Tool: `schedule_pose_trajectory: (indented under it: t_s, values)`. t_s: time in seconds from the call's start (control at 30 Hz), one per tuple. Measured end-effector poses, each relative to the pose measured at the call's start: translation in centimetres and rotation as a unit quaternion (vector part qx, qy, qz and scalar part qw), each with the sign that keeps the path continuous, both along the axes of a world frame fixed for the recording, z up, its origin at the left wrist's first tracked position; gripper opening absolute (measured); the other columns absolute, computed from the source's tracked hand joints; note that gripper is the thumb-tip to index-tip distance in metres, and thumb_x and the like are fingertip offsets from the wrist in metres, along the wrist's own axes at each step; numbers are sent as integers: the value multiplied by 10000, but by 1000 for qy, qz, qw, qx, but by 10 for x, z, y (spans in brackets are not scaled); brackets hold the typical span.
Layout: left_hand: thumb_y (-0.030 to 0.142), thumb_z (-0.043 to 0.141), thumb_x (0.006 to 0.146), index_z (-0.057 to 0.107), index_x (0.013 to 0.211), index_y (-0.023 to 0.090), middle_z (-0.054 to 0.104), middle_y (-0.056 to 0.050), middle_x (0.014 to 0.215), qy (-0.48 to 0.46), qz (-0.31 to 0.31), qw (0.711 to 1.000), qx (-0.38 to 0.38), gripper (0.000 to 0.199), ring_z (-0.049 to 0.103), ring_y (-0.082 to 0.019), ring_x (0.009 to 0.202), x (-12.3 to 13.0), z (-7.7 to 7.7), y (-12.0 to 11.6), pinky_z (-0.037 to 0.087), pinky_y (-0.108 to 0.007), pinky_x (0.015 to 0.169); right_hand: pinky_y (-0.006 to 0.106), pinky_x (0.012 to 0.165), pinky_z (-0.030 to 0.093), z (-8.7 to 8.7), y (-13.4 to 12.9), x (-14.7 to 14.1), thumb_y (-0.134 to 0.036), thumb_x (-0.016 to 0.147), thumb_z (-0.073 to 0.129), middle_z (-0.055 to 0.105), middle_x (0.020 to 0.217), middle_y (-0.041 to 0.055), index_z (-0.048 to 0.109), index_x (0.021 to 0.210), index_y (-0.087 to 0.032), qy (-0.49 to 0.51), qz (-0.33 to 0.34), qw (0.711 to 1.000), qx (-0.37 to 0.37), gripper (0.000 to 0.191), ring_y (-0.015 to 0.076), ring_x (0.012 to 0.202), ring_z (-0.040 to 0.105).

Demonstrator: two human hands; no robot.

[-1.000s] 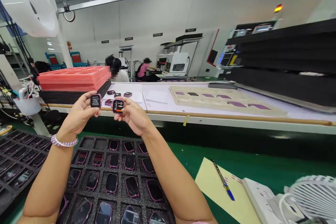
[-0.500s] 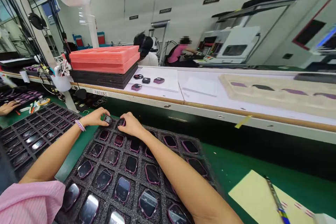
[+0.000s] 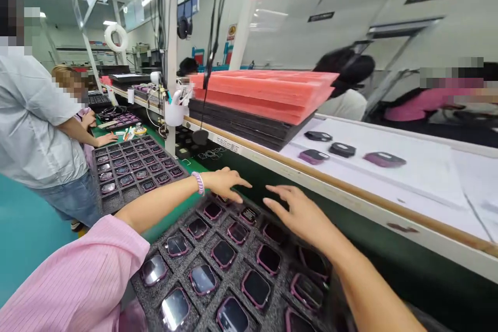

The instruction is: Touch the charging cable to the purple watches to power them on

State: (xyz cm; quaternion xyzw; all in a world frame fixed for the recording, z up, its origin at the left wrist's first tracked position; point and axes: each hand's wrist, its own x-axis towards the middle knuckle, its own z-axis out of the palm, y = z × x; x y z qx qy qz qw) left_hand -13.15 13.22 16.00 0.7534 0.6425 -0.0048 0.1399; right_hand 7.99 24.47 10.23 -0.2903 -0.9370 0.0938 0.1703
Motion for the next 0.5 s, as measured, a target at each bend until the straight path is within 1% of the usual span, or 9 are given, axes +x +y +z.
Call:
schedule_pose_trajectory:
  t_s: [0.03, 0.1, 0.17, 0.23, 0.3, 0.37, 0.43, 0.47, 0.5]
  values:
    - [386, 631, 950, 512, 1481, 236, 571, -98, 1419, 5, -23, 1000, 1, 564, 487, -267, 1342, 12, 5, 4, 374, -343, 1130, 464, 1015, 527, 12, -3, 6, -479, 946, 410, 625, 1287, 183, 680, 1299, -132, -31, 10, 999, -22, 564, 323, 1096, 655]
    - [291, 576, 978, 634, 1345, 181, 652, -81, 1315, 5, -58, 998, 0, 388, 553, -213, 1273, 35, 9, 12, 380, -275, 1109, 444, 1057, 490, 35, -13, 19, -371, 971, 376, 647, 1265, 165, 706, 1250, -135, -117, 8, 993, -32, 493, 317, 1165, 628]
    - [285, 520, 998, 693, 1229, 137, 700, -109, 1200, 13, -72, 997, -1, 324, 620, -227, 1177, 55, 4, 21, 445, -290, 1034, 411, 1037, 488, 52, -21, 31, -278, 982, 376, 653, 1275, 132, 704, 1239, -161, -210, -22, 977, -42, 433, 296, 1184, 619]
    - [344, 506, 1003, 714, 1155, 98, 707, -162, 1133, 29, -70, 997, 2, 356, 645, -280, 1129, 69, -7, 27, 490, -345, 974, 367, 1002, 489, 57, -27, 41, -236, 989, 404, 667, 1245, 121, 709, 1200, -172, -272, -71, 958, -51, 377, 274, 1169, 626]
    - [423, 579, 962, 696, 1166, 47, 671, -234, 1172, 46, -52, 997, 15, 443, 621, -355, 1163, 80, -20, 29, 498, -417, 974, 353, 952, 499, 52, -34, 48, -257, 993, 459, 691, 1171, 131, 728, 1111, -158, -305, -110, 944, -63, 310, 278, 1122, 647]
    - [494, 646, 908, 661, 1223, 16, 618, -284, 1240, 57, -26, 998, 31, 573, 584, -412, 1201, 90, -30, 24, 496, -481, 980, 394, 909, 513, 41, -45, 52, -293, 998, 484, 692, 1121, 171, 729, 1047, -118, -324, -134, 935, -61, 305, 316, 1080, 662]
    - [558, 614, 908, 663, 1246, 48, 599, -270, 1265, 57, -3, 998, 34, 613, 588, -404, 1189, 101, -34, 14, 510, -487, 956, 488, 897, 508, 24, -56, 58, -294, 1007, 453, 661, 1147, 233, 706, 1052, -70, -328, -147, 933, -31, 341, 377, 1080, 656]
    - [590, 597, 906, 684, 1227, 78, 600, -250, 1269, 55, 7, 998, 31, 611, 590, -385, 1186, 106, -35, 11, 516, -466, 948, 535, 905, 494, 13, -59, 63, -301, 1012, 437, 646, 1157, 247, 697, 1045, -74, -321, -154, 935, -6, 347, 400, 1101, 645]
    - [597, 591, 904, 705, 1206, 120, 598, -221, 1286, 54, 16, 998, 28, 576, 588, -354, 1192, 110, -35, 9, 515, -429, 950, 561, 886, 489, 2, -58, 69, -326, 1003, 452, 654, 1112, 232, 697, 966, -109, -305, -170, 937, 15, 329, 405, 1061, 655]
